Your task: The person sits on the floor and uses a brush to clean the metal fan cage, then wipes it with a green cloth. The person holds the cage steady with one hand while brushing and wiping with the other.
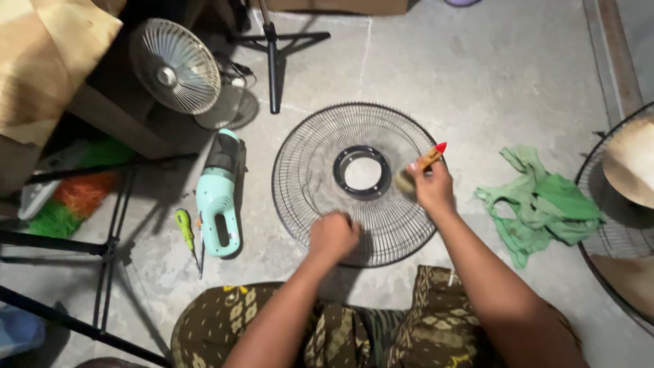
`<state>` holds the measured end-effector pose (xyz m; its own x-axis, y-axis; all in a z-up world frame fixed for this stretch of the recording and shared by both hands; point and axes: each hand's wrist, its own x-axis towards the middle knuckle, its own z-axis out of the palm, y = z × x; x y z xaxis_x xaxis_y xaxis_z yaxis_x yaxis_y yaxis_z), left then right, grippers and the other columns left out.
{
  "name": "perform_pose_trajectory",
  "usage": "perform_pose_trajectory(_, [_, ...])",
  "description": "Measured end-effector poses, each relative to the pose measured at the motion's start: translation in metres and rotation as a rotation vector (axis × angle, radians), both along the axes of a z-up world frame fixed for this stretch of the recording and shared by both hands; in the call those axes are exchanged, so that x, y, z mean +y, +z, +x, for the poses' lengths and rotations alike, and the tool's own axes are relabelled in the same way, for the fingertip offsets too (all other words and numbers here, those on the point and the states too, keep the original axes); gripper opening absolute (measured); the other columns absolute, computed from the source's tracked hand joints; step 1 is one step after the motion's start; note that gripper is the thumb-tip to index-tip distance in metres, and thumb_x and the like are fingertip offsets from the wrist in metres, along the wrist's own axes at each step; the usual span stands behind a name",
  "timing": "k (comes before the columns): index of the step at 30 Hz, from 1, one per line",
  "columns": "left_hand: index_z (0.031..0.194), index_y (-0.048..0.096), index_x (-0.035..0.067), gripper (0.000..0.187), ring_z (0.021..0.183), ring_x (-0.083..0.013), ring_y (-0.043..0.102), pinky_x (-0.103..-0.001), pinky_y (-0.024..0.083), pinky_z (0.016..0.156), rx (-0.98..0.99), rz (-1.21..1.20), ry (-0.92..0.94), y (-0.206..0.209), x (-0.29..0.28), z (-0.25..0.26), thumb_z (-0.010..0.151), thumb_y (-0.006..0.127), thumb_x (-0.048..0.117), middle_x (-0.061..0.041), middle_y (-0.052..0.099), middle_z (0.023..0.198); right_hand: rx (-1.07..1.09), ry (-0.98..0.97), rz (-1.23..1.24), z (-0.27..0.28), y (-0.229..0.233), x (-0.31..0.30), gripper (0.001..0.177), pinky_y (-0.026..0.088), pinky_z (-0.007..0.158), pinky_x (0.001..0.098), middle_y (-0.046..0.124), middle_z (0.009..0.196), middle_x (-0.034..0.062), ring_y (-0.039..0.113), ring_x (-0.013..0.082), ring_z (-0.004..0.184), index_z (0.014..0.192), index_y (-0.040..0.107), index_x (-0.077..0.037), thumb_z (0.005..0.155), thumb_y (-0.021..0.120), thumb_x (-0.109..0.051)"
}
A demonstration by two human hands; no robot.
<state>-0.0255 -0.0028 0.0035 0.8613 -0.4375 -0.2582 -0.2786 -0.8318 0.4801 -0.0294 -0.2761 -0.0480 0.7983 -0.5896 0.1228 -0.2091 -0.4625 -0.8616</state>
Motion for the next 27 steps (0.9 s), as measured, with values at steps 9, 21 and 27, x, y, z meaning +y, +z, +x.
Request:
perform_pose_trajectory(9, [0.162, 0.013, 0.018, 0.124, 0.158, -0.0338, -0.001, -0.062, 0.007, 0.123, 0.126, 0.320, -0.100, 0.004, 0.014, 0.032, 0.071, 0.084, 0.063, -0.013, 0.001, 0.171, -0.064, 0.396, -0.559, -0.021, 0.044, 0.045, 0.024, 0.052, 0.089, 0.0452, 0.071, 0.109, 0.0146, 0.065, 0.0374, 0.101, 0.106, 0.070, -0.004, 0.082, 0.066, -0.005])
perform_pose_trajectory(21, [0.162, 0.018, 0.026, 0.134, 0.159, -0.0273, 0.005, -0.063, 0.007, 0.124, 0.044, 0.323, -0.121, 0.006, 0.019, 0.032, 0.056, 0.088, 0.069, -0.008, 0.007, 0.173, 0.276, 0.387, -0.463, 0.001, 0.060, 0.043, 0.018, 0.055, 0.083, 0.0436, 0.076, 0.101, 0.0087, 0.070, 0.0317, 0.097, 0.101, 0.075, -0.014, 0.082, 0.074, -0.016])
perform_pose_trajectory(27, [0.163, 0.020, 0.023, 0.134, 0.159, -0.0290, 0.006, -0.065, 0.006, 0.123, -0.022, 0.298, -0.115, -0.004, 0.013, 0.033, 0.058, 0.086, 0.072, -0.011, 0.010, 0.171, 0.093, 0.548, -0.513, 0.000, 0.045, 0.086, 0.015, 0.055, 0.081, 0.0438, 0.077, 0.098, 0.0105, 0.070, 0.0333, 0.093, 0.098, 0.077, -0.013, 0.083, 0.075, -0.015])
